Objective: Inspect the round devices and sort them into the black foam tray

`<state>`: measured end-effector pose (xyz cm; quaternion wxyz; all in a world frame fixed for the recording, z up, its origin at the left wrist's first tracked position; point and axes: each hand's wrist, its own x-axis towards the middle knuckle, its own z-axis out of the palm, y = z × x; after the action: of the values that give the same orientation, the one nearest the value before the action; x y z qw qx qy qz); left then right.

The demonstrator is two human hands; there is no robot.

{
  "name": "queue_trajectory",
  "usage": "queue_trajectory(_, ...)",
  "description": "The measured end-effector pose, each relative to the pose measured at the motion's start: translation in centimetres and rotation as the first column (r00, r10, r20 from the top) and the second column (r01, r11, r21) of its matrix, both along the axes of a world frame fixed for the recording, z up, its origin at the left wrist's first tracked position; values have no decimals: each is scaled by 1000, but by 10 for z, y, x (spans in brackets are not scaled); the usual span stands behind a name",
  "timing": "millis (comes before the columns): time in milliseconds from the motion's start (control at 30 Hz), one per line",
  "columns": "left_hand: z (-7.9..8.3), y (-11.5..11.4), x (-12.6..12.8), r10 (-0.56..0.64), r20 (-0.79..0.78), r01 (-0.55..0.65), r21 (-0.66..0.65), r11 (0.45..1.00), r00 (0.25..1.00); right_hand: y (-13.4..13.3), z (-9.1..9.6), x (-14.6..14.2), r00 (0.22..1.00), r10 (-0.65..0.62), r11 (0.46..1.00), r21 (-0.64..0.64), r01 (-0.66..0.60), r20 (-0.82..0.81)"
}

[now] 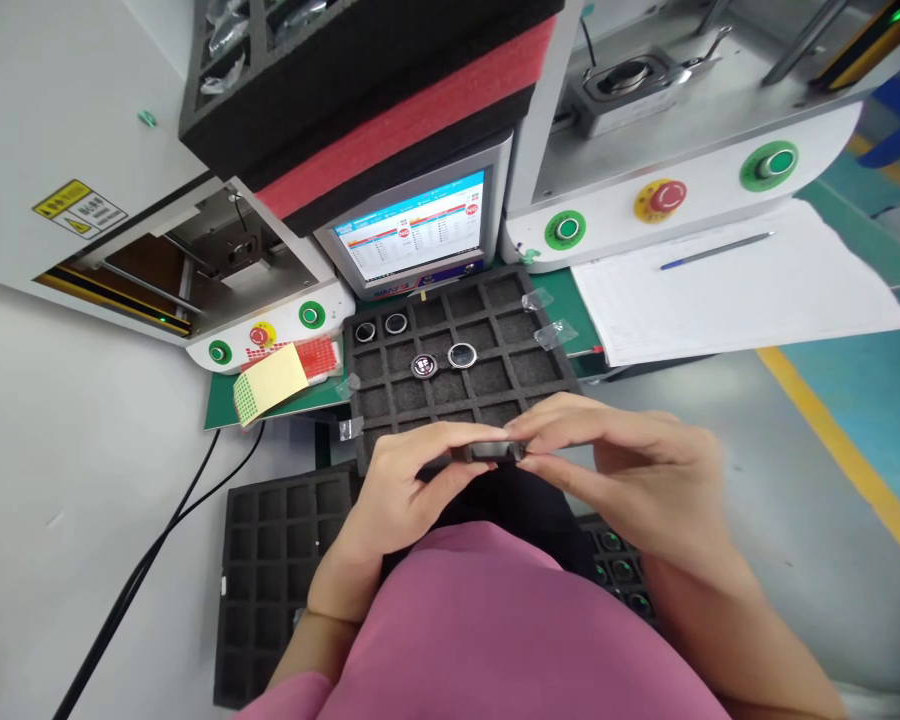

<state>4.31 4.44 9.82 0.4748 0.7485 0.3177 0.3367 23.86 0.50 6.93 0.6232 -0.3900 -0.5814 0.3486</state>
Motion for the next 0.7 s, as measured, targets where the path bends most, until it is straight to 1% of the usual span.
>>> queue_trajectory(67, 2, -1, 0, -16, -17, 16, -6, 1000, 1000, 1, 2, 5, 998, 51, 999, -11, -51, 35)
queue_trajectory(167, 3, -3, 0, -62, -40, 62, -2, 998, 997, 4, 7, 13, 981, 163, 987, 0, -164, 107)
queue_trajectory(233, 2, -4, -1, -67, -28, 67, -1, 998, 997, 4, 9, 15, 974, 178, 982, 34, -184, 140)
queue_trajectory(333, -3, -5, -1, -52, 26, 52, 22, 998, 998, 1, 8, 9, 986, 102, 988, 99, -116, 134)
queue_trajectory(433, -6, -5, -2, -48, 68, 44, 64, 997, 997, -2, 2, -1, 1000, 10, 991, 135, -12, 18)
queue_trajectory(500, -7, -6, -2, -44, 81, 37, 82, 996, 996, -3, -1, -7, 999, -28, 988, 152, 33, -37)
queue_trajectory(600, -9, -6, -3, -39, 93, 31, 89, 996, 995, -3, -2, -11, 998, -69, 974, 216, 69, -5)
queue_trajectory(700, -11, -6, -4, -34, 112, 26, 72, 997, 993, -3, -1, -12, 990, -137, 957, 264, 123, 35)
